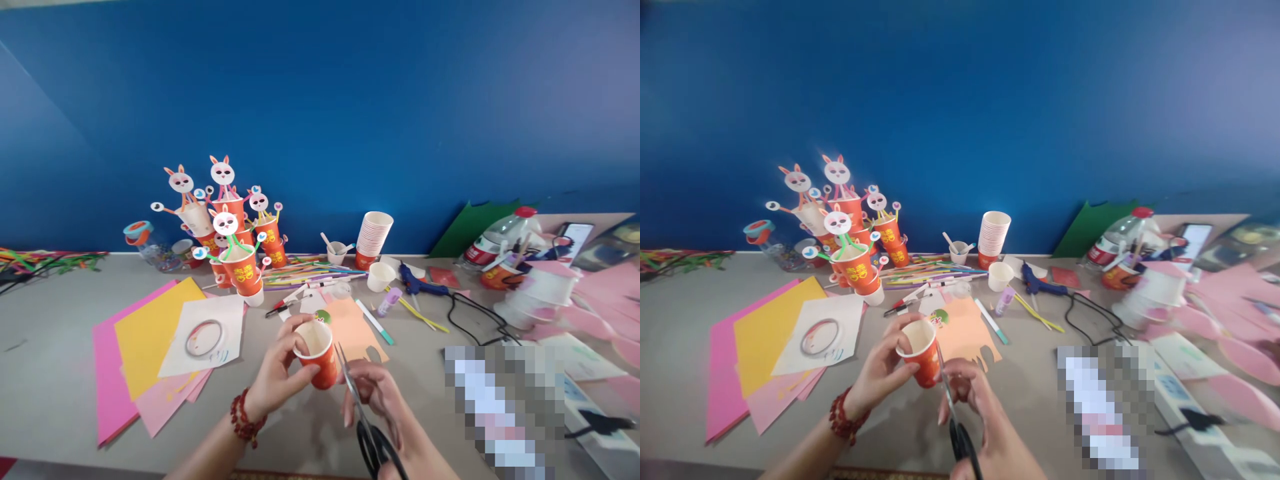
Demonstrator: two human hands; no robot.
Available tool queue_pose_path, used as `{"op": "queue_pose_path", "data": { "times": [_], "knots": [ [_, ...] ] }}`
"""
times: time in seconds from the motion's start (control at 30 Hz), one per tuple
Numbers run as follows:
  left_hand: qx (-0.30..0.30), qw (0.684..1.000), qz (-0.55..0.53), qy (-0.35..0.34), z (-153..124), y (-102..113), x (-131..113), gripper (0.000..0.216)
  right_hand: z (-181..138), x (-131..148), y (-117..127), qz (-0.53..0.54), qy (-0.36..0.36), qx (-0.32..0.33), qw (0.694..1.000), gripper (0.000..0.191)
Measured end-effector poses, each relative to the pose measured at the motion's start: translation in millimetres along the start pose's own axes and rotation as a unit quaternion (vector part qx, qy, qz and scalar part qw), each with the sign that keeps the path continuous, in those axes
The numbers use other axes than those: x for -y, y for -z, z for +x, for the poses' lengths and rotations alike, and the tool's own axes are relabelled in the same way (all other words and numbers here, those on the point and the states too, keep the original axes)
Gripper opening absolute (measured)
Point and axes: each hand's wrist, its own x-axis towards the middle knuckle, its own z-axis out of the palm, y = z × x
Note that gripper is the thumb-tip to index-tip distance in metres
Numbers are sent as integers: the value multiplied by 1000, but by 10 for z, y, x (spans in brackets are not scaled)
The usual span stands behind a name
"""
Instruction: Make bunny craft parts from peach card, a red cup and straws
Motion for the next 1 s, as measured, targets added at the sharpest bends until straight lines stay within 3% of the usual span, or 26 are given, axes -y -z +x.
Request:
{"op": "queue_pose_path", "data": {
  "times": [0.13, 0.33, 0.5, 0.63, 0.83, 0.9, 1.0],
  "knots": [
    [5, 998, 61, -24, -19, 0, -25, 20, 24, -15, 57, 25, -7, -45, 999, 93],
    [88, 992, -84, 32, -30, 59, -84, 27, 148, 80, 181, 36, -35, -17, 999, 83],
    [210, 925, -281, 144, -37, 127, -53, 48, 258, 85, 235, 59, -36, -1, 998, 75],
    [225, 896, -339, 179, -42, 87, -11, 64, 344, 12, 214, 54, -26, -21, 998, 67],
    [247, 872, -350, 238, -36, 98, -6, 79, 365, -150, 311, 83, -53, -98, 990, 51],
    [262, 864, -352, 245, -23, 102, -7, 78, 360, -162, 348, 50, -44, -126, 990, 48],
    [285, 855, -360, 240, -2, 57, -7, 75, 373, -139, 370, -66, 24, -171, 983, 42]
  ]
}}
